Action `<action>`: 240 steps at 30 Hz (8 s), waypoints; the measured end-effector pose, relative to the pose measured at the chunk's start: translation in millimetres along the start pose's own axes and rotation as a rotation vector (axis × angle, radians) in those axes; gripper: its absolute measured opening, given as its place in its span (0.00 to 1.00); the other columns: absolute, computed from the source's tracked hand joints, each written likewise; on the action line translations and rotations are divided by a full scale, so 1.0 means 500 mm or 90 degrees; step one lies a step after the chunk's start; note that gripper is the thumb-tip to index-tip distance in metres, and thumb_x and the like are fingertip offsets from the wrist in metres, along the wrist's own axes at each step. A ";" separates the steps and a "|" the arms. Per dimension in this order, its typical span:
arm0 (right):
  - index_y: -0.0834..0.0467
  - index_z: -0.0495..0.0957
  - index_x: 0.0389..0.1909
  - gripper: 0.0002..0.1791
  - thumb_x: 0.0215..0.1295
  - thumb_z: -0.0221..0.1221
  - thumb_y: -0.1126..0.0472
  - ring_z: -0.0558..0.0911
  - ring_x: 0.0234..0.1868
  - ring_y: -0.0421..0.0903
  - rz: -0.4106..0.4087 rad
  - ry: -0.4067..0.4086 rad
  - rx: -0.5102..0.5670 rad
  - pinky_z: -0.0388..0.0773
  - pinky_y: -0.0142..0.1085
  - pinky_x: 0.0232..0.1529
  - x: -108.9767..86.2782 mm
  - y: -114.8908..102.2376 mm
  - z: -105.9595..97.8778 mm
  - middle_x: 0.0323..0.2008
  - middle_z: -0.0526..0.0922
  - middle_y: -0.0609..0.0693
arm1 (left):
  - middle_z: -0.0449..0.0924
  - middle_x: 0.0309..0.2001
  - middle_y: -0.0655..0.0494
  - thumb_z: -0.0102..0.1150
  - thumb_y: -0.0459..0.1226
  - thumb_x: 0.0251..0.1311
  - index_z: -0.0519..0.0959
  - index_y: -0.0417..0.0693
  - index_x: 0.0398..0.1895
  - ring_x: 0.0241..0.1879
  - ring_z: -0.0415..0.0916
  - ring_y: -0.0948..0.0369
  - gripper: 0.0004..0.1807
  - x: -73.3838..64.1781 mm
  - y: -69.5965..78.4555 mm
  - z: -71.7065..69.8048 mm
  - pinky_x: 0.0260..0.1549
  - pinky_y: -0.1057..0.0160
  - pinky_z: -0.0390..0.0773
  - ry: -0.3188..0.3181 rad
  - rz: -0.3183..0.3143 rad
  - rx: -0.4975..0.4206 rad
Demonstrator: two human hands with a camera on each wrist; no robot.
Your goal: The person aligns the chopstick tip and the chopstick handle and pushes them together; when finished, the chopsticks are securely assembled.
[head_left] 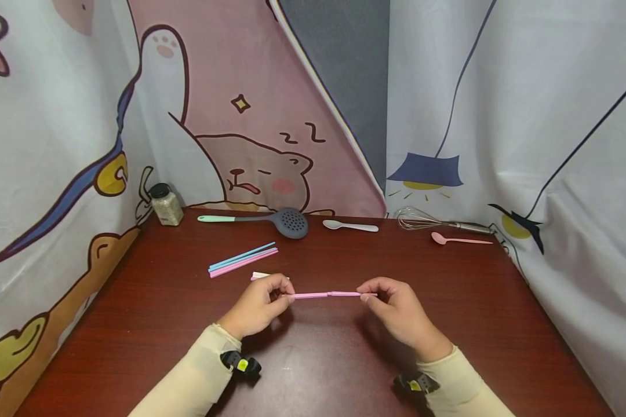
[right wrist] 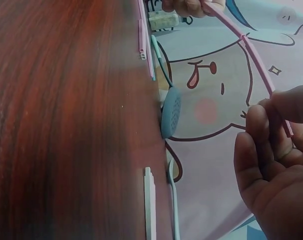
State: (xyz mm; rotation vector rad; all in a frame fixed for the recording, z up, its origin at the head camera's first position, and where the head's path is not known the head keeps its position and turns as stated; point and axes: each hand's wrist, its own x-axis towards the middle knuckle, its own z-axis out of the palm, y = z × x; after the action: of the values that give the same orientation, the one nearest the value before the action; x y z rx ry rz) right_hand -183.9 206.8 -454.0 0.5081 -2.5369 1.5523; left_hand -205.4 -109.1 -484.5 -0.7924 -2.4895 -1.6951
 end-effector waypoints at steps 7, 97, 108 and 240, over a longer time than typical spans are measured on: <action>0.56 0.88 0.38 0.07 0.66 0.68 0.71 0.77 0.28 0.38 -0.012 0.011 -0.003 0.75 0.31 0.28 -0.002 -0.004 0.006 0.29 0.85 0.48 | 0.78 0.31 0.59 0.64 0.28 0.66 0.81 0.46 0.35 0.33 0.74 0.66 0.05 -0.001 0.007 0.003 0.35 0.68 0.75 0.030 -0.012 -0.021; 0.69 0.86 0.46 0.09 0.70 0.66 0.66 0.78 0.30 0.37 0.112 0.075 0.023 0.75 0.30 0.31 0.015 0.053 -0.007 0.32 0.84 0.52 | 0.80 0.34 0.49 0.63 0.32 0.71 0.82 0.36 0.43 0.33 0.71 0.63 0.05 -0.010 -0.134 -0.203 0.29 0.70 0.71 0.451 -0.260 0.039; 0.67 0.86 0.48 0.11 0.72 0.65 0.64 0.78 0.30 0.37 0.150 0.073 0.018 0.75 0.30 0.32 0.019 0.057 -0.016 0.32 0.85 0.54 | 0.80 0.37 0.45 0.61 0.33 0.73 0.83 0.38 0.44 0.36 0.73 0.57 0.06 -0.016 -0.154 -0.215 0.33 0.66 0.71 0.465 -0.316 0.129; 0.52 0.88 0.35 0.10 0.64 0.69 0.72 0.78 0.31 0.35 -0.058 0.016 -0.090 0.78 0.34 0.33 -0.006 -0.030 -0.017 0.31 0.86 0.41 | 0.81 0.32 0.57 0.69 0.28 0.64 0.81 0.46 0.33 0.32 0.75 0.66 0.06 0.006 0.024 -0.020 0.33 0.68 0.76 0.024 0.011 -0.048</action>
State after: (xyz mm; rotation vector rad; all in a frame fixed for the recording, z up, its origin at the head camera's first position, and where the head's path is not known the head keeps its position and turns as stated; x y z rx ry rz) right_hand -176.3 208.7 -438.1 0.5736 -2.5422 1.3283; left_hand -205.6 -113.5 -469.1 -0.7775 -2.4009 -1.7909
